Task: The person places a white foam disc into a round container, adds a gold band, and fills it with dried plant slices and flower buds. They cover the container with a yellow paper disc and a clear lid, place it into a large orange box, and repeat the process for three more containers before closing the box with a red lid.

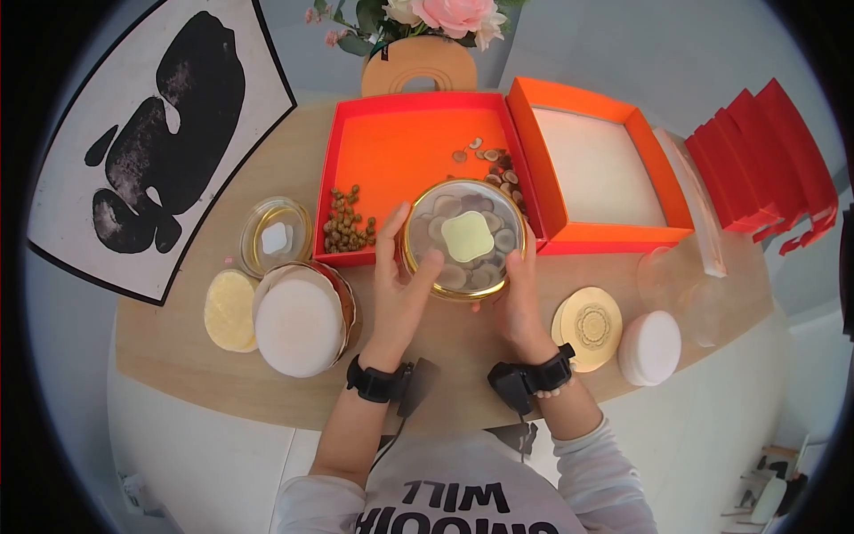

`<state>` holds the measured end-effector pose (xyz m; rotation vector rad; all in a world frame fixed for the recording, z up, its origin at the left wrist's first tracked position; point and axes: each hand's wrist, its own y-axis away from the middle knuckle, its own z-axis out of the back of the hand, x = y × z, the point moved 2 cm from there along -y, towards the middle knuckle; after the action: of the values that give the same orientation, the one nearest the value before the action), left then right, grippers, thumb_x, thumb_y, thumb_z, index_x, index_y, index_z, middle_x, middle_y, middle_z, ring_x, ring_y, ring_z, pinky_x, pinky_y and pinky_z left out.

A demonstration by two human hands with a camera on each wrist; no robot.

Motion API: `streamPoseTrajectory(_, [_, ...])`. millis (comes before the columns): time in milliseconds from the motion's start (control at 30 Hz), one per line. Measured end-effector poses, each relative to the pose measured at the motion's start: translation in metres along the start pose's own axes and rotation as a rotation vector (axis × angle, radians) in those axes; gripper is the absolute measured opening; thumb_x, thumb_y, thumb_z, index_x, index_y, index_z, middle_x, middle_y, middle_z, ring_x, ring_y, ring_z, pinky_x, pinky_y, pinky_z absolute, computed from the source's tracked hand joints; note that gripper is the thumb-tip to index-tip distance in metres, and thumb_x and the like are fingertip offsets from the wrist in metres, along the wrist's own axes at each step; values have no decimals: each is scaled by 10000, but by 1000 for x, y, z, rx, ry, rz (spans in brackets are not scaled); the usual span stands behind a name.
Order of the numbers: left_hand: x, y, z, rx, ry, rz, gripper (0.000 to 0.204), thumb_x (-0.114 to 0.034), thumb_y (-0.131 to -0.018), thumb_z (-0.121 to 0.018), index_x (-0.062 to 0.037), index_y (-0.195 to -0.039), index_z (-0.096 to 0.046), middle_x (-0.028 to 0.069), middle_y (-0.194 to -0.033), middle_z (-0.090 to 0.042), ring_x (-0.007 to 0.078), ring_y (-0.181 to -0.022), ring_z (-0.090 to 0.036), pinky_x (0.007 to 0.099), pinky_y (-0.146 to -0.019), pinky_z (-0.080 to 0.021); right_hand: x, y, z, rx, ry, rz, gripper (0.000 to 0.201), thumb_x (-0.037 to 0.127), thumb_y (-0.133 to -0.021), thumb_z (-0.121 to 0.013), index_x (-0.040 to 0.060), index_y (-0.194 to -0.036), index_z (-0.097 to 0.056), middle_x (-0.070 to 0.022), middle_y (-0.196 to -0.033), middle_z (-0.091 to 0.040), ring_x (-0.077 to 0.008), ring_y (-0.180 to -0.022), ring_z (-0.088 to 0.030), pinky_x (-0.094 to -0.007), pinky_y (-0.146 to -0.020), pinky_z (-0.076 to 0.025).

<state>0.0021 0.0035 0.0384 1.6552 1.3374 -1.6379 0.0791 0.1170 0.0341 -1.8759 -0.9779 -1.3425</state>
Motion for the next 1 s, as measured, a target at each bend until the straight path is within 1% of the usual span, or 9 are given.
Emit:
streamPoseTrajectory(100, [0, 0, -1, 36, 150, 69, 594, -34, -779, -562, -31, -1298, -275, 102, -1295, -323, 193, -1212, -311, 320, -1012, -241, 4, 1, -4, -29, -2, 37, 685, 480, -832, -425, 125, -1335, -127, -118, -1260, -358, -196, -1007, -526, -201, -410, -488])
streamPoseTrajectory(200, [5, 0, 0, 29, 162, 52, 599, -23, -774, -561, -35, -1301, -276, 109, -1304, -317, 193, -1220, -304, 318, -1015, -239, 8, 1, -4, -32, 9, 59, 659, 458, -840, -418, 138, -1339, -132, -120, -1263, -356, -202, -1032, -513, -198, -415, -491])
streamPoseTrajectory(533, [11, -2, -1, 45, 382, 167, 619, -89, -788, -571, -1, -1310, -250, 117, -1326, -298, 196, -1245, -272, 324, -1023, -217, 6, 1, -3, -14, 9, 75, 645, 450, -859, -389, 178, -1354, -78, -112, -1266, -356, -200, -996, -537, -184, -369, -454])
streamPoseTrajectory(633, [12, -1, 0, 40, 379, 186, 603, -99, -792, -569, -23, -1307, -264, 111, -1322, -299, 192, -1250, -258, 326, -1027, -207, 7, 3, 0, -13, 60, 6, 645, 463, -865, -384, 166, -1355, -90, -117, -1292, -328, -218, -1091, -471, -249, -574, -520])
streamPoseTrajectory(733, [12, -1, -1, 47, 390, 223, 591, -100, -796, -564, -45, -1305, -267, 104, -1322, -293, 192, -1257, -241, 326, -1030, -195, -5, -5, 4, -59, 87, 204, 566, 323, -902, -363, 76, -1355, -132, -136, -1332, -263, -228, -1199, -326, -323, -935, -343])
streamPoseTrajectory(833, [13, -1, -4, 68, 374, 219, 603, -102, -800, -559, -56, -1311, -242, 101, -1325, -284, 190, -1261, -230, 326, -1032, -190, -1, -5, 4, -63, 59, 212, 563, 317, -906, -354, 33, -1348, -152, -144, -1354, -227, -235, -1269, -191, -341, -1041, -121])
streamPoseTrajectory(900, [16, 1, -5, 65, 359, 213, 624, -104, -803, -557, -50, -1321, -212, 104, -1329, -276, 188, -1262, -223, 326, -1033, -188, 16, -1, -1, -84, -372, 20, 637, 440, -875, -379, 71, -1349, -166, -122, -1353, -244, -221, -1255, -245, -339, -1024, -204])
streamPoseTrajectory(967, [16, 1, -5, 78, 377, 227, 648, -104, -803, -557, -43, -1330, -184, 109, -1329, -277, 189, -1255, -235, 327, -1032, -193, 16, 0, -1, -75, -357, 29, 638, 418, -867, -387, 71, -1352, -158, -124, -1360, -233, -221, -1254, -249, -335, -1022, -215])
streamPoseTrajectory(1000, [16, 1, -5, 84, 385, 233, 661, -104, -803, -557, -39, -1335, -169, 111, -1329, -277, 189, -1252, -241, 328, -1032, -195, 8, -2, 0, -54, -127, 134, 605, 335, -876, -383, 52, -1354, -144, -137, -1367, -213, -228, -1260, -227, -332, -1029, -185])
